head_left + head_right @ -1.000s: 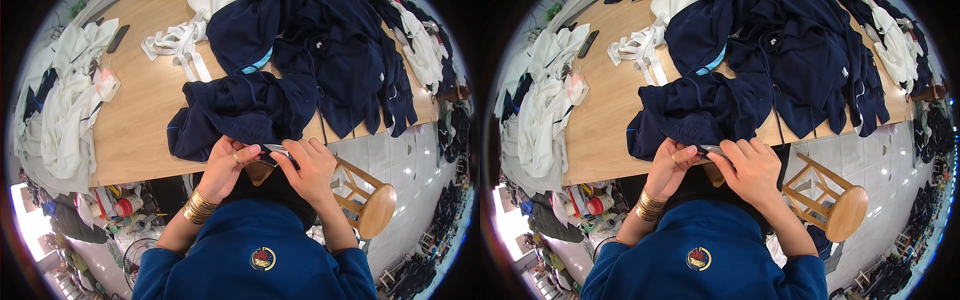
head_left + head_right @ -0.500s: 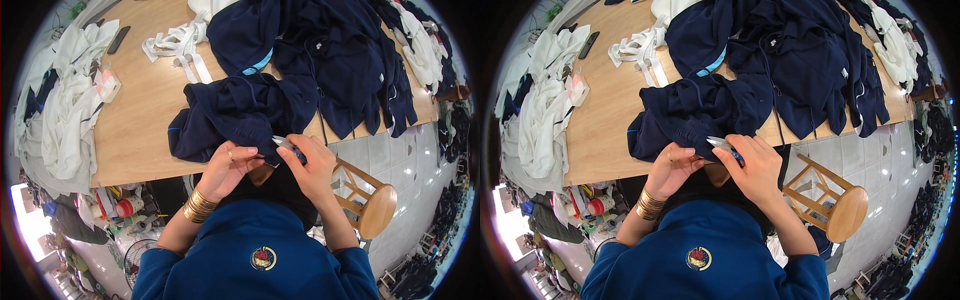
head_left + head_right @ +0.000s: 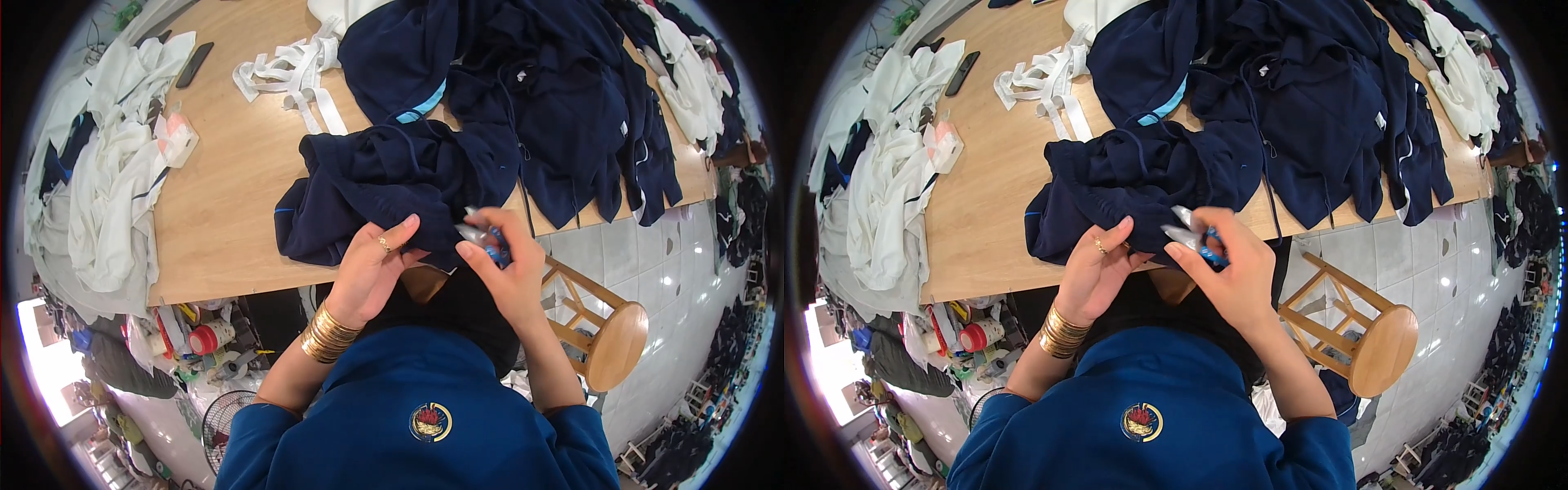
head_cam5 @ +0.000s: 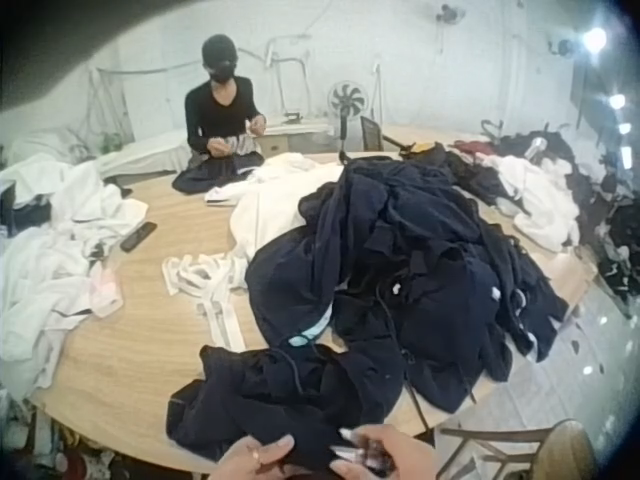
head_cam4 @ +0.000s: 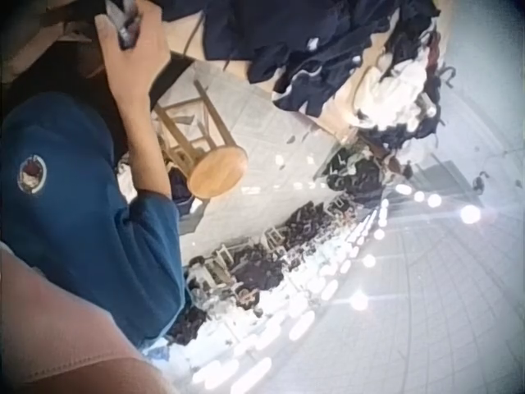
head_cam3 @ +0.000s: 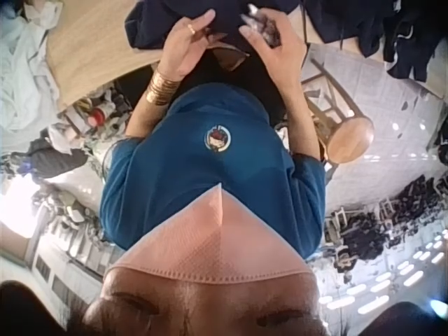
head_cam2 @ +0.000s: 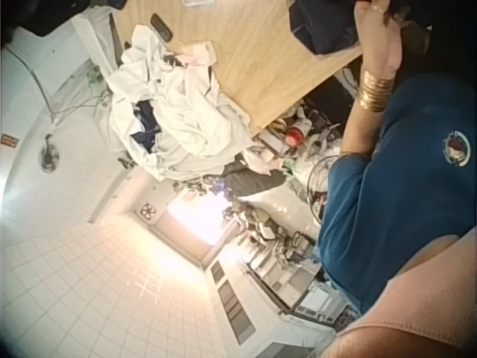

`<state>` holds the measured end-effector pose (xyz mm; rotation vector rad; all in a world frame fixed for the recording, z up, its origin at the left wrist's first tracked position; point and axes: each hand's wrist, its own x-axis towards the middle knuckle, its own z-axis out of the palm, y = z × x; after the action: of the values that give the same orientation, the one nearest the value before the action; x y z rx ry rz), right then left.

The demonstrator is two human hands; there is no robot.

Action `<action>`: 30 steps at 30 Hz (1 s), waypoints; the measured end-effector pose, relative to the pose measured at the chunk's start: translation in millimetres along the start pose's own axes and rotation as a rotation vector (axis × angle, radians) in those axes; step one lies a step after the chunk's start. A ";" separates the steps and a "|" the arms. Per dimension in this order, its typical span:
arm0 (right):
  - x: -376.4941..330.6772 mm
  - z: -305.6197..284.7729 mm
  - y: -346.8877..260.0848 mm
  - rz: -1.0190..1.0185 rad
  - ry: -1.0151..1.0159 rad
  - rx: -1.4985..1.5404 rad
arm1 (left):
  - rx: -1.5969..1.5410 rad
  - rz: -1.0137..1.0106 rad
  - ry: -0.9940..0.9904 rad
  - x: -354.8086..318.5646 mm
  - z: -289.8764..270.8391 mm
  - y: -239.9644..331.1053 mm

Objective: Trimming excess threads from finished garments using a thread nipper in a factory setting.

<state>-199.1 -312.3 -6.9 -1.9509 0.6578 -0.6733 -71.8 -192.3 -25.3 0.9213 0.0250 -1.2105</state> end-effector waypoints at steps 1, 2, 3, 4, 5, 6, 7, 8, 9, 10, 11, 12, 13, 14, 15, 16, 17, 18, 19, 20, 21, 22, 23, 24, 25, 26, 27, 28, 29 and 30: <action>2.1 -1.4 -2.7 0.065 0.023 0.146 | 0.009 0.022 -0.012 -2.0 -1.3 0.4; 1.3 -0.9 -1.7 0.066 0.024 0.145 | 0.019 0.044 -0.025 -3.5 -1.8 0.2; 0.0 0.3 0.0 0.037 0.012 0.142 | 0.019 0.042 -0.025 -4.3 -1.0 -0.7; -0.7 1.7 0.5 0.008 0.000 0.140 | 0.026 0.061 -0.010 -4.8 0.1 -1.2; -1.3 3.1 -3.9 -0.007 -0.022 0.161 | 0.032 0.081 0.005 -5.3 0.7 -1.8; -0.6 5.4 -2.2 -0.050 -0.041 0.137 | 0.033 0.079 0.005 -5.7 -1.1 -3.1; 0.8 7.7 -0.7 -0.093 -0.060 0.114 | 0.037 0.091 -0.044 -5.8 -4.4 -4.5; 1.9 10.1 -2.2 -0.091 -0.058 0.114 | 0.041 0.103 -0.094 -6.0 -6.1 -5.3; 2.9 12.5 -4.4 -0.070 -0.050 0.113 | 0.042 0.101 -0.095 -6.3 -5.5 -5.8; 3.6 14.0 -5.1 -0.049 -0.043 0.113 | 0.079 0.103 -0.045 -6.5 -5.1 -6.5; 4.2 14.1 -4.4 -0.047 -0.043 0.112 | 0.115 0.104 0.004 -6.5 -4.9 -7.0; 4.7 14.0 -3.6 -0.059 -0.082 0.078 | 0.114 0.103 0.004 -6.4 -5.2 -6.6; 4.9 13.0 -3.4 -0.071 -0.120 0.042 | 0.152 0.122 0.000 -6.3 -5.0 -5.7; 5.0 11.7 -3.7 -0.070 -0.119 0.040 | 0.190 0.140 -0.005 -6.4 -4.4 -5.0; 5.3 9.7 -4.4 0.007 -0.136 0.132 | 0.189 0.140 -0.006 -6.7 -1.8 -4.9; 5.5 8.1 -4.6 0.082 -0.155 0.226 | 0.149 0.153 0.023 -7.3 1.2 -5.2; 5.8 3.7 -4.7 0.154 -0.154 0.335 | 0.108 0.166 0.052 -7.8 2.5 -5.4; 6.6 -0.1 -2.4 0.132 -0.132 0.335 | 0.106 0.168 0.053 -7.6 0.6 -5.4; 7.4 -3.0 -0.4 0.111 -0.109 0.336 | 0.083 0.173 0.028 -6.5 -2.4 -5.6; 8.1 -4.6 -1.1 0.110 -0.111 0.336 | 0.060 0.178 0.003 -5.8 -4.7 -5.8; 9.1 -6.5 -3.2 0.023 -0.119 0.170 | 0.059 0.180 0.004 -6.0 -5.8 -6.1; 9.6 -7.6 -4.7 -0.062 -0.125 0.002 | 0.045 0.178 0.025 -6.4 -6.3 -6.4; 10.6 -6.7 -4.3 -0.062 -0.125 0.001 | 0.031 0.177 0.045 -6.7 -6.9 -6.6; 12.1 -4.7 -3.1 -0.148 -0.102 -0.043 | 0.031 0.177 0.045 -7.1 -8.2 -6.4; 12.6 -3.2 -1.7 -0.234 -0.078 -0.087 | 0.017 0.171 0.022 -7.7 -9.9 -6.0; 11.9 -3.4 0.8 -0.251 -0.108 -0.145 | 0.004 0.165 0.000 -8.1 -10.7 -5.7; 11.8 -3.5 1.1 -0.252 -0.108 -0.144 | 0.004 0.165 0.000 -8.6 -9.6 -5.1; 11.8 -3.2 1.5 -0.284 -0.120 -0.183 | -0.003 0.187 0.010 -9.2 -8.0 -4.5; 11.9 -2.8 1.8 -0.315 -0.132 -0.221 | -0.009 0.210 0.020 -9.5 -7.0 -4.3; 12.1 -2.3 2.1 -0.317 -0.133 -0.219 | -0.009 0.212 0.021 -9.4 -6.9 -4.6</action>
<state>-192.5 -322.8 -5.6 -2.3104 0.3538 -0.6765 -76.2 -180.9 -28.1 0.9055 -0.0493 -1.0037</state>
